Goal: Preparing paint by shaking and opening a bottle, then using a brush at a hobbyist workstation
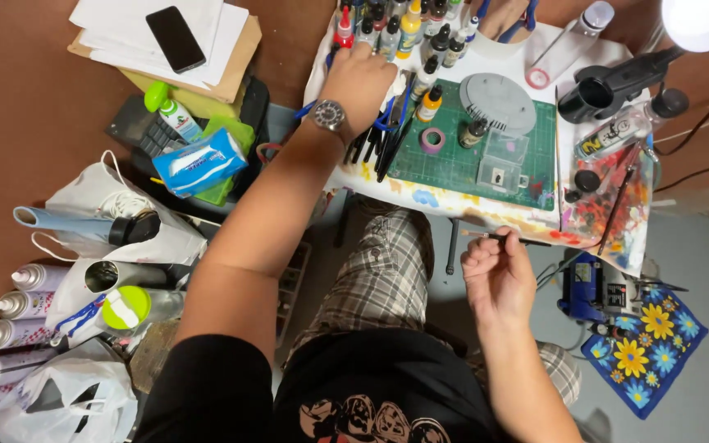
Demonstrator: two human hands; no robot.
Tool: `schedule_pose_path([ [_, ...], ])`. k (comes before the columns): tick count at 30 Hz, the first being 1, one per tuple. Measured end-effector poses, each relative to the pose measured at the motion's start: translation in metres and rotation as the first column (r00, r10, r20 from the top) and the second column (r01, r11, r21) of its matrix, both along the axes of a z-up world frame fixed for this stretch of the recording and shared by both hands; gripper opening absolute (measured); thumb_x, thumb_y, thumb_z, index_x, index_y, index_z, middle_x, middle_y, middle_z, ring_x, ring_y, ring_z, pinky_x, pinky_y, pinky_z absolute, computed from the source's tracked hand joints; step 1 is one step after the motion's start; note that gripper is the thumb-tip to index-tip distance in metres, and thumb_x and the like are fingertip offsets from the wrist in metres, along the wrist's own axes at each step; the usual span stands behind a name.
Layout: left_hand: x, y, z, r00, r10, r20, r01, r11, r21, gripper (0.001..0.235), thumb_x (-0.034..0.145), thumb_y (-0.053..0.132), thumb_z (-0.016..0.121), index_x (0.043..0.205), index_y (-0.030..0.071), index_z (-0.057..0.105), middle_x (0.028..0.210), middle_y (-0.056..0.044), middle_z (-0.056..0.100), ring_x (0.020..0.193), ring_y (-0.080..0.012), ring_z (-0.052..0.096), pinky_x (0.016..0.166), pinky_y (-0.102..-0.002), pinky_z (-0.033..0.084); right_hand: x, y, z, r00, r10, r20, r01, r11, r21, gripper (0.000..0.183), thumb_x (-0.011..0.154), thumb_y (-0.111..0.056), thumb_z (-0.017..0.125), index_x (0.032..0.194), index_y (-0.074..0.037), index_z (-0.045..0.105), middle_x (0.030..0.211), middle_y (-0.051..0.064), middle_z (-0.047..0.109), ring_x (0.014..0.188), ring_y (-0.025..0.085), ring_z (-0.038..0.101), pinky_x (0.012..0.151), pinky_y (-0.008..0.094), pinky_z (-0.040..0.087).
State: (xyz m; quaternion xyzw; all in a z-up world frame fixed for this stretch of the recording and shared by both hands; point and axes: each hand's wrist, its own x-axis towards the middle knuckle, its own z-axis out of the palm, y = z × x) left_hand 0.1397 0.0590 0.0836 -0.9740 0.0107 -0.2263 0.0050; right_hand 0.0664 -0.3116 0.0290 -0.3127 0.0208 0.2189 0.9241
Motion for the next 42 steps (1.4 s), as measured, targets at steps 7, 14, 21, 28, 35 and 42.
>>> schedule_pose_path([
  [7, 0.034, 0.020, -0.011, 0.995, -0.092, 0.029, 0.088, 0.991, 0.103, 0.041, 0.068, -0.014, 0.058, 0.093, 0.016, 0.069, 0.083, -0.003, 0.074, 0.085, -0.0335, 0.061, 0.075, -0.049, 0.045, -0.001, -0.009, -0.005, 0.999, -0.024, -0.025, 0.023, 0.998, -0.064, 0.011, 0.102, -0.021, 0.065, 0.102, -0.011, 0.070, 0.075, 0.006, 0.066, 0.072, 0.021, 0.061, 0.065, 0.031, 0.048],
  [14, 0.018, 0.041, 0.018, 0.958, 0.001, 0.288, 0.028, 0.995, -0.097, 0.029, 0.069, -0.002, 0.070, 0.092, 0.009, 0.058, 0.083, -0.019, 0.065, 0.072, -0.0475, 0.062, 0.053, -0.056, 0.044, 0.001, -0.005, -0.014, 1.000, -0.019, 0.011, 0.020, 0.995, -0.100, 0.013, 0.100, -0.024, 0.068, 0.102, -0.011, 0.069, 0.078, 0.007, 0.068, 0.074, 0.021, 0.061, 0.067, 0.030, 0.051],
  [21, 0.015, 0.046, 0.022, 0.969, 0.029, 0.244, 0.027, 0.975, -0.222, 0.021, 0.076, 0.001, 0.067, 0.092, 0.012, 0.058, 0.084, -0.014, 0.067, 0.074, -0.0427, 0.062, 0.055, -0.054, 0.043, -0.005, 0.003, -0.014, 0.994, 0.001, 0.108, 0.013, 0.992, -0.125, 0.012, 0.101, -0.021, 0.068, 0.105, -0.011, 0.071, 0.081, 0.010, 0.069, 0.075, 0.024, 0.063, 0.064, 0.033, 0.051],
  [28, 0.027, 0.045, 0.012, 0.970, -0.018, 0.242, 0.073, 0.973, -0.221, 0.020, 0.077, -0.001, 0.061, 0.091, 0.013, 0.057, 0.077, -0.014, 0.067, 0.071, -0.0427, 0.060, 0.055, -0.054, 0.042, -0.010, 0.005, -0.014, 0.981, -0.005, 0.195, 0.035, 0.988, -0.148, 0.013, 0.095, -0.013, 0.074, 0.107, -0.010, 0.073, 0.082, 0.013, 0.067, 0.078, 0.028, 0.064, 0.065, 0.035, 0.057],
  [35, -0.007, 0.004, 0.004, 0.997, -0.020, -0.074, 0.002, 0.971, -0.238, 0.037, 0.081, -0.021, 0.036, 0.091, 0.006, 0.058, 0.090, -0.012, 0.065, 0.083, -0.0313, 0.060, 0.068, -0.047, 0.054, -0.012, 0.003, -0.018, 0.972, 0.021, 0.232, 0.015, 0.988, -0.156, 0.021, 0.098, -0.017, 0.069, 0.115, -0.005, 0.070, 0.090, 0.021, 0.066, 0.082, 0.031, 0.066, 0.067, 0.038, 0.060],
  [42, -0.088, 0.006, -0.006, 0.890, 0.184, 0.418, -0.108, 0.974, -0.200, 0.023, 0.088, 0.028, 0.079, 0.097, 0.010, 0.069, 0.099, -0.006, 0.069, 0.094, -0.0303, 0.062, 0.074, -0.043, 0.050, -0.009, -0.002, -0.032, 0.888, 0.009, 0.461, 0.142, 0.946, -0.291, 0.022, 0.105, -0.022, 0.058, 0.117, -0.004, 0.064, 0.091, 0.022, 0.064, 0.080, 0.034, 0.066, 0.071, 0.042, 0.061],
])
